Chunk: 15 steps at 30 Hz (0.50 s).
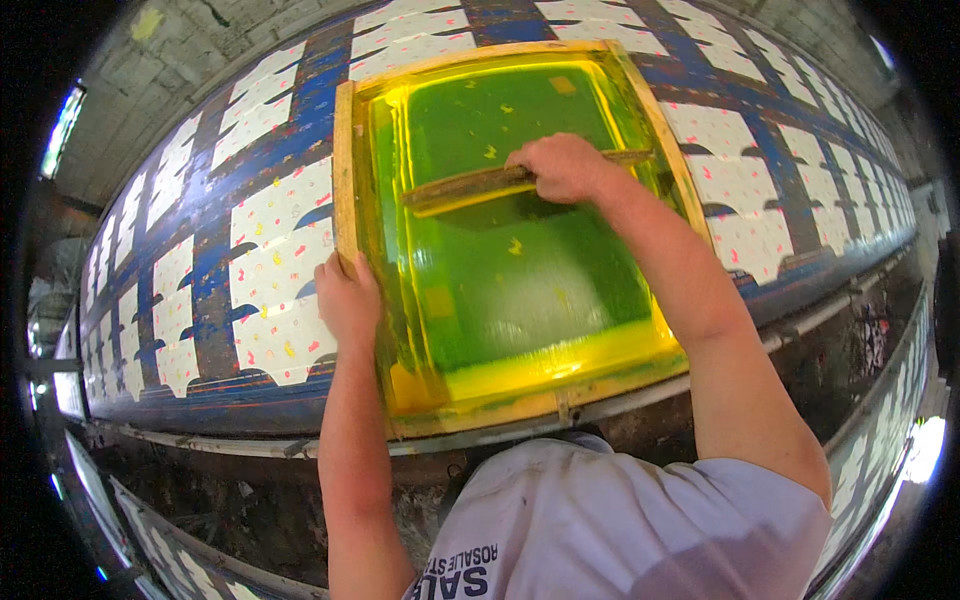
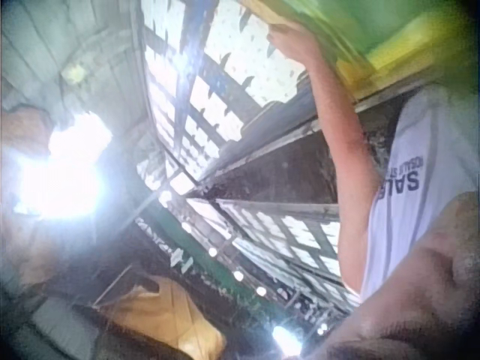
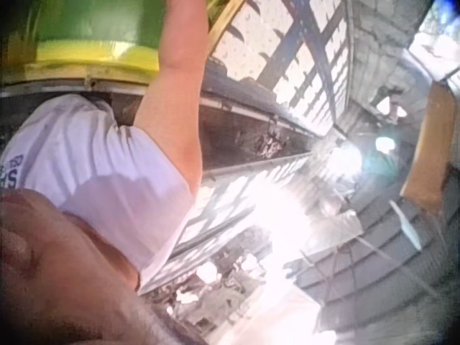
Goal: The person holds a screen printing frame and repeatedly pulls a squeegee across a green ink bed to spread the ink evenly. The person adjusts the frame position and repositions the squeegee multiple times while maintaining consistent pressure.
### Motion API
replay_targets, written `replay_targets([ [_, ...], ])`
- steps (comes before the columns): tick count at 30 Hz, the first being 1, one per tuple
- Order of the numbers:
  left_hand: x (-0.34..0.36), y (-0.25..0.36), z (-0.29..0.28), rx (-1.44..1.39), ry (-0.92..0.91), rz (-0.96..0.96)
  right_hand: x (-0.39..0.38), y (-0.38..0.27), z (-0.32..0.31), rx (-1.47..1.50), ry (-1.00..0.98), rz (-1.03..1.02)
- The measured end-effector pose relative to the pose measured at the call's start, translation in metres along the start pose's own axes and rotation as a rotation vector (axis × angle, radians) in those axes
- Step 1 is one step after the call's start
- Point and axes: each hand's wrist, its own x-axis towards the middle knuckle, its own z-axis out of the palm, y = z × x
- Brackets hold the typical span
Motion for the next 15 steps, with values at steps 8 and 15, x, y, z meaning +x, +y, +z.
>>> replay_targets([
  [8,0.000,-0.008,0.005,0.051,-0.092,0.012,-0.147,-0.098,0.048,0.044,0.057,0.019],
  [15,-0.005,0.002,-0.007,0.110,-0.151,-0.053,-0.228,-0.145,0.074,0.020,0.104,-0.032],
])
